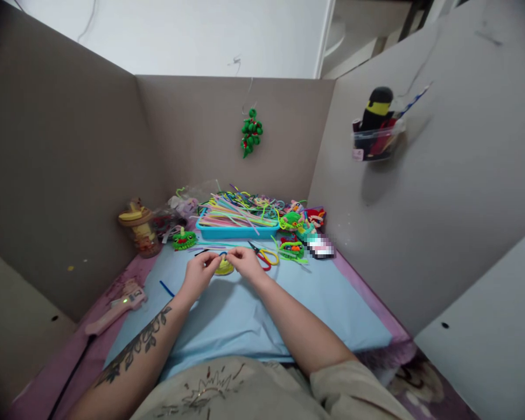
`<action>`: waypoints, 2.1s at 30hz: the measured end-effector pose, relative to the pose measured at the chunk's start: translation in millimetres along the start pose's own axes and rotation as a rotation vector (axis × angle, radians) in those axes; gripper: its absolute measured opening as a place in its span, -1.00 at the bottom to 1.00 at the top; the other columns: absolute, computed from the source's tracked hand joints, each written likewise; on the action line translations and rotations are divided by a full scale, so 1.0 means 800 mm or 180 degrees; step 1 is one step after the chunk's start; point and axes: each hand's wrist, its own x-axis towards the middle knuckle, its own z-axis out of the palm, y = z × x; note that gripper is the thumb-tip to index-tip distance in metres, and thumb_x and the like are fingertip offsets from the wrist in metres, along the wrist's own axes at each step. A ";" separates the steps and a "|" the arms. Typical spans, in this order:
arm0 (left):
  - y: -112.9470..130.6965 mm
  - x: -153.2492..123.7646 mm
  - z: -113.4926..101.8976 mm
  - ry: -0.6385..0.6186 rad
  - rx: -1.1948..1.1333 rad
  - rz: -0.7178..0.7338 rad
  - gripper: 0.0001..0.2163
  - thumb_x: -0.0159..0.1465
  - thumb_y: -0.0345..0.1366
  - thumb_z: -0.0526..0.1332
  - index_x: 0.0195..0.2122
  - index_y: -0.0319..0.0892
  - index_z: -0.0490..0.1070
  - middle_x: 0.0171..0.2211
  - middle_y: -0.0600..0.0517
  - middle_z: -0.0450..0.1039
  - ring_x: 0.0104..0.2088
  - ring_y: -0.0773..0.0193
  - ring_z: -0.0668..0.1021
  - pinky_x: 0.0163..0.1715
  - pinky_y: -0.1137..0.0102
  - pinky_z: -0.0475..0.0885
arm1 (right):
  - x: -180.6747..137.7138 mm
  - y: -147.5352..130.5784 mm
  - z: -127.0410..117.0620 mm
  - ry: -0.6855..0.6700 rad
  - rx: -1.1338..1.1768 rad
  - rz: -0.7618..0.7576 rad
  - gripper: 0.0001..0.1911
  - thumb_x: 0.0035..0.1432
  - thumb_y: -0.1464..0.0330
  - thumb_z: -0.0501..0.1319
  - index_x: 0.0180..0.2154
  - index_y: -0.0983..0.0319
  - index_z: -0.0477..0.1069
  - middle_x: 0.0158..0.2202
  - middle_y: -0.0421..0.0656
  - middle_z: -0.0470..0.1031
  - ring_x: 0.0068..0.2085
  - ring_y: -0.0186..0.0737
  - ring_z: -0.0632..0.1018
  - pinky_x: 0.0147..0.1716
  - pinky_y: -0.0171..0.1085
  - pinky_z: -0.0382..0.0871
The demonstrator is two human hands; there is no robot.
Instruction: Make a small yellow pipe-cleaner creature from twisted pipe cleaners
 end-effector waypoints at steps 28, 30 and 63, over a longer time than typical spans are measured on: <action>0.004 0.002 0.004 -0.0237 -0.0865 -0.0464 -0.73 0.11 -0.14 0.14 -0.59 -0.24 0.32 -0.63 0.12 0.27 -0.55 0.39 0.31 -0.54 0.49 0.18 | -0.002 0.008 0.018 0.0026 0.0821 0.0215 -0.64 -0.22 0.12 0.33 -0.55 0.27 0.33 -0.69 -0.33 0.21 -0.67 -0.49 0.14 -0.68 -0.41 -0.04; 0.006 0.003 0.004 -0.0359 -0.1175 -0.0551 -0.71 0.12 -0.11 0.14 -0.59 -0.24 0.28 -0.65 0.14 0.22 -0.58 0.41 0.28 -0.56 0.50 0.16 | 0.000 0.008 0.011 -0.0059 0.0653 0.0111 -0.67 -0.15 0.13 0.30 -0.47 0.28 0.40 -0.63 -0.29 0.30 -0.64 -0.46 0.20 -0.66 -0.41 0.03; 0.011 0.000 -0.002 -0.0943 -0.1012 -0.0270 -0.72 0.14 -0.13 0.13 -0.59 -0.22 0.23 -0.61 0.12 0.20 -0.54 0.40 0.26 -0.52 0.49 0.17 | -0.003 -0.017 -0.029 -0.0170 -0.0859 -0.0874 -0.83 0.00 0.26 0.23 -0.39 0.23 0.48 -0.38 -0.15 0.46 -0.33 -0.25 0.45 -0.41 -0.34 0.30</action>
